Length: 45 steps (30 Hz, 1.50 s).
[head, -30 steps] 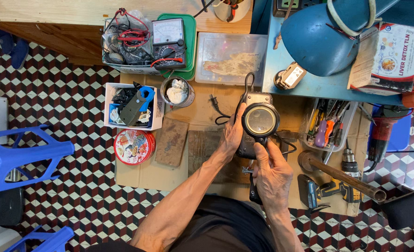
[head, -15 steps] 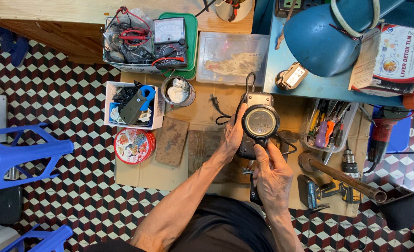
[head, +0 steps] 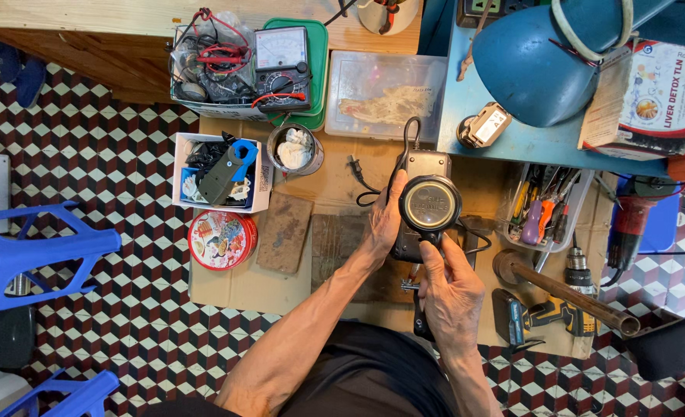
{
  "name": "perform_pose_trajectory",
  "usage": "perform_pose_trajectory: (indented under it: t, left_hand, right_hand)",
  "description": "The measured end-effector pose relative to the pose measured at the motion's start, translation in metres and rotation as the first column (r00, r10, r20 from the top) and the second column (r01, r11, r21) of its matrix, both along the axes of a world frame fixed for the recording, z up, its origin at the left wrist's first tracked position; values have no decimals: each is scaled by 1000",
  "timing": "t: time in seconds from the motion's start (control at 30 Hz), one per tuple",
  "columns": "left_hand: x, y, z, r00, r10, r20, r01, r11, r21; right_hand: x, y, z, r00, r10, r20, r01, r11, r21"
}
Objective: The person uses a hammer and a metal pipe to strike a black power adapter on a wooden block, then uses a cordless drill to remove screws from the adapter. They pry open the casing with a screwdriver, remove the internal circuit board, and inspect it with a magnifying glass.
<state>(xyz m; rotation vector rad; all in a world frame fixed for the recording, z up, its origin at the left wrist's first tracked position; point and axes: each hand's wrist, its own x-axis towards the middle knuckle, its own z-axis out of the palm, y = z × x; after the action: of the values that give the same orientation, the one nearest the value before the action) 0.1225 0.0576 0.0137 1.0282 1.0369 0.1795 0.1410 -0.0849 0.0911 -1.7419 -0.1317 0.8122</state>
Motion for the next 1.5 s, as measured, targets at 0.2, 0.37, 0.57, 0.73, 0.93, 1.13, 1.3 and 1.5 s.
perform_pose_trajectory:
  t: [0.2,0.37,0.57,0.73,0.93,1.13,1.3,1.5]
  left_hand:
    - [-4,-1,-6,997,24,67,-25,1000,10]
    - [-4,-1,-7,995,52,86,-51,999,-10]
    - [-3,0,-3,996,43,81,-43,999,-2]
    - [-3,1,0,994,43,100,-44,999,10]
    - [-7,1,0,997,15,81,-14,1000,-17]
    - [-5,1,-4,994,50,100,-46,998,-38]
    - [-4,0,-9,995,41,94,-38,999,-28]
    - [-3,0,-12,999,17,45,-17,1000,6]
  right_hand:
    - [-3,0,0,1000,-2,-8,2,1000,2]
    - [-4,-2,-4,1000,-4,-7,4,999,33]
    - [-5,-5,-8,1000,-12,-22,14,997,82]
    - [-6,-7,-11,1000,-7,11,6,996,86]
    - [-10,-10,-13,1000,9,23,-11,996,92]
    - [-11,-10,-12,1000,10,21,-12,997,82]
    - [-11,-11,-13,999,8,39,-13,992,123]
    - [-12,-14,-19,997,5,77,-12,995,94]
